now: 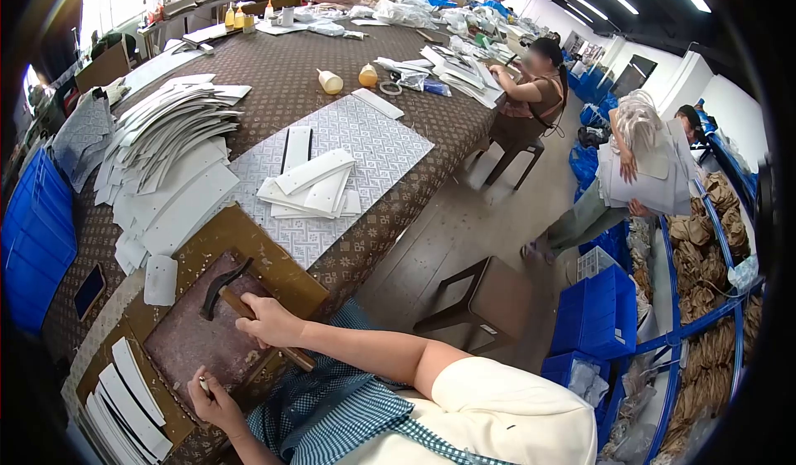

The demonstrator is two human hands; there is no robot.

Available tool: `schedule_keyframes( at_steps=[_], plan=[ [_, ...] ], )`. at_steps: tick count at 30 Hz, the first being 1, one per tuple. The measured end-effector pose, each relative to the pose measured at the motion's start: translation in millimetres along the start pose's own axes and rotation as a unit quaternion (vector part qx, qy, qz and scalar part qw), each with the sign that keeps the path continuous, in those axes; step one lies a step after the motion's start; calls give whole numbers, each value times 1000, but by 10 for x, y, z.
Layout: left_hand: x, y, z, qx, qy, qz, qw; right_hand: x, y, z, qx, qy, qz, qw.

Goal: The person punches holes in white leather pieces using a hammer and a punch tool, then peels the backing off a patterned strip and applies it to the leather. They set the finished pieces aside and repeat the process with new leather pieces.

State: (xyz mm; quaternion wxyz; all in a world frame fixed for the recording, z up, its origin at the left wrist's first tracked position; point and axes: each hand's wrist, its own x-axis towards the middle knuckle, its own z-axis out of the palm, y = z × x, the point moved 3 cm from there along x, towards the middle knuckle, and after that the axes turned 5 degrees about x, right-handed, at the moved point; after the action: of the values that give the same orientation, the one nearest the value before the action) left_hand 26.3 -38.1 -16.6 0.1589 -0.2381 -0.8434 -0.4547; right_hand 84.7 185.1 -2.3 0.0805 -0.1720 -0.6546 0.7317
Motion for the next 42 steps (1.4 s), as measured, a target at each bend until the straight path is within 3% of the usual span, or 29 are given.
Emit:
schedule_keyframes(
  at_steps=[18, 24, 30, 33, 36, 42],
  plan=[
    [15, -58, -6, 34, -31, -15, 999, -20, -3, 12, -27, 9, -35, 999],
    [-17, -75, 14, 34, -31, -61, 997, -29, 10, -9, -27, -1, -38, 999],
    [2, -59, 6, 58, -38, -37, 997, -17, 37, 0, -26, 5, -51, 998],
    [-2, -81, -11, 53, -61, -78, 994, -18, 35, -2, -26, 2, -46, 999],
    [-10, -109, 6, 39, -40, -36, 998, -14, 48, 0, -30, 5, -53, 998],
    [-5, -83, -7, 41, -47, -43, 997, -10, 43, 2, -30, 4, -51, 998]
  ],
)
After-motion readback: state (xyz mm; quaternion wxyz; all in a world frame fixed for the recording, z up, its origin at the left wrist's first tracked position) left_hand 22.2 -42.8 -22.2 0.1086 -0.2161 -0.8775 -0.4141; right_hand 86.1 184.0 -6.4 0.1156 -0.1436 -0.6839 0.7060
